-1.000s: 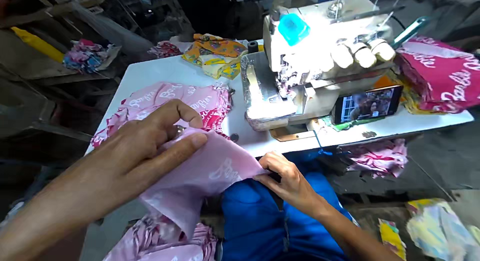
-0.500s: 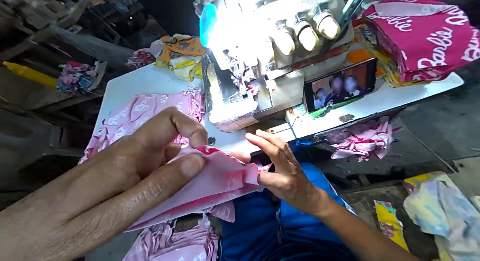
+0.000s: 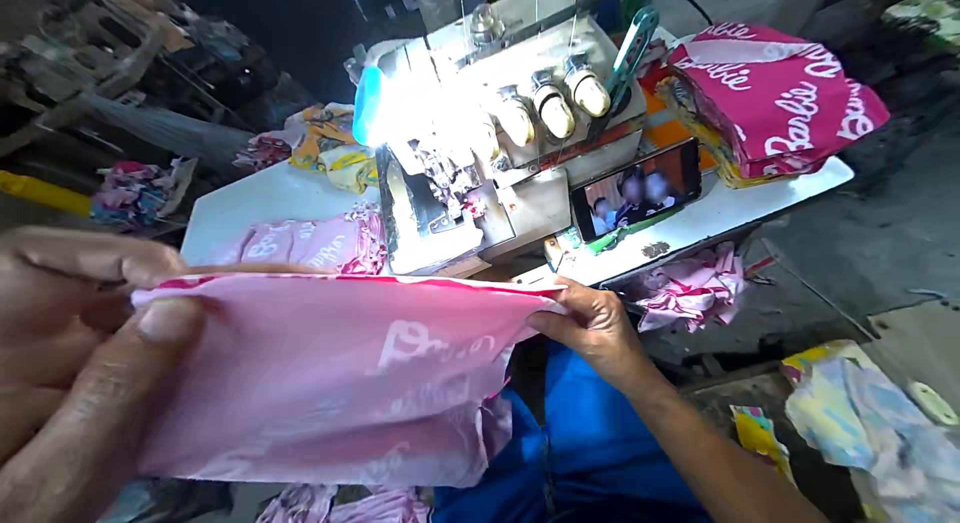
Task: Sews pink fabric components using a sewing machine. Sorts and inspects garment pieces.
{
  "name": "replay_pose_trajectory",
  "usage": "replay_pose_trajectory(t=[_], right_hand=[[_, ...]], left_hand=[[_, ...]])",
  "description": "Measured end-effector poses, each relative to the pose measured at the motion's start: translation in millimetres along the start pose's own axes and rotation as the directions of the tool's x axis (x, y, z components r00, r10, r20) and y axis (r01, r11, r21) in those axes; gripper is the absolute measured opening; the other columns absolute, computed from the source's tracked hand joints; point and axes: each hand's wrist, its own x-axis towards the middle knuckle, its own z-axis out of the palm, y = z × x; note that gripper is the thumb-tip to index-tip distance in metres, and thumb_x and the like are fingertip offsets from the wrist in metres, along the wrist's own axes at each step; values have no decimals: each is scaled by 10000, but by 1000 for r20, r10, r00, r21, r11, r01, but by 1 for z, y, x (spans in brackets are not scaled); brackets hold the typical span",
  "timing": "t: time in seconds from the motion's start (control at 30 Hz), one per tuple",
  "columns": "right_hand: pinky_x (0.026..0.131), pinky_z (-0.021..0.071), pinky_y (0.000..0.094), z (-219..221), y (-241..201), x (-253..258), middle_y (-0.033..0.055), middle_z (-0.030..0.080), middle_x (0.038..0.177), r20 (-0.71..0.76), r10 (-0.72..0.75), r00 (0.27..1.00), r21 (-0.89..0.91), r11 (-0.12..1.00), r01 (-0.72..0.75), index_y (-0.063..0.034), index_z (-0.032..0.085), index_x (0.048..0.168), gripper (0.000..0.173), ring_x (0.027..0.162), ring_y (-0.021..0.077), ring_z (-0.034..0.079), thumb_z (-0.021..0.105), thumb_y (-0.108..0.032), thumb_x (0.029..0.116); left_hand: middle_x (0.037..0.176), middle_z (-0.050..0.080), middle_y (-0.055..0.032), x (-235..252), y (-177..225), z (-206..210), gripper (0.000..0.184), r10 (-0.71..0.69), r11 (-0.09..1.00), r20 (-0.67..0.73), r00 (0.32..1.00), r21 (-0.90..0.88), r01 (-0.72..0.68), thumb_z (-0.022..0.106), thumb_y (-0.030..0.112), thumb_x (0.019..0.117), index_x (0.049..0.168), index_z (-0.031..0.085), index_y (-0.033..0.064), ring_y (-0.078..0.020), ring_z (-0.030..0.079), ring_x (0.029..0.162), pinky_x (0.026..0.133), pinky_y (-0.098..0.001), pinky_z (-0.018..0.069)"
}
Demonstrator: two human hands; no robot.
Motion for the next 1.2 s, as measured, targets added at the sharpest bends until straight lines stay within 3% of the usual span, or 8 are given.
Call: replay_pose_trajectory(t=[0.2,0.3,0.53,0.7,0.77,0.87,1.07,1.2], right_hand=[[796,580,193,8,-20,22,-54,726,976,-108,-100,989,-27,995,97,-90,742,1045,130,881,-3,671,721,-61,919],[775,575,169,13,-29,28,-76,725,974,-159,-100,982,-105,991,84,-107,742,1022,98,864,-27,666,722,-90,927],[782,603,211,20,-40,41,19,724,998,-79,-172,982,-123,979,162,-34,760,928,80,918,59,689,784,-91,877],[611,557,185,41,-30,67,35,695,840,-98,-159,982,-192,972,138,-6,665,940,173,692,42,646,801,-31,836],[640,573,210,52,-25,84,59,689,879,-57,-171,984,-369,919,138,-2,711,971,120,732,73,659,769,-70,891],[644,571,265,65,-13,106,81,685,834,-1,-211,977,-500,846,182,-7,714,934,64,723,120,665,735,-65,920],[686,593,246,66,-6,110,72,705,905,-22,-186,982,-418,894,160,-17,662,1128,206,770,98,690,707,-52,930],[727,592,213,63,0,107,75,682,976,-55,-151,987,-383,916,118,-21,593,1217,292,835,74,693,680,-35,939]], left_hand=[[1059,659,147,-81,-85,-11,194,-43,996,-137,990,-77,32,531,252,1078,1272,537,247,43,638,934,808,-143,530],[1070,659,139,-94,-66,0,168,-129,992,-294,947,-51,119,646,200,1012,1172,598,221,15,636,973,884,-190,531],[1121,675,-17,-118,-48,-25,299,-31,998,-135,990,-52,24,681,213,983,1221,654,35,-85,636,1014,899,-287,531],[1074,677,-81,-71,-89,-16,305,-111,981,-169,979,137,135,619,215,1028,1188,640,-44,-45,620,943,862,-248,518],[1121,682,-222,-37,-113,2,406,-105,935,-228,968,309,174,597,285,1033,1236,640,-65,-222,656,995,890,-400,528],[1311,626,-245,17,-103,41,443,-62,943,-167,984,313,113,542,307,1044,1314,602,-40,-373,617,1211,999,-578,493],[1248,683,-99,64,-59,98,566,43,978,-48,998,206,-32,623,489,958,1314,620,50,-182,647,1166,999,-419,509],[995,699,-41,72,-63,100,316,48,976,-75,996,218,-31,709,316,927,1109,699,58,-97,656,921,847,-298,516]])
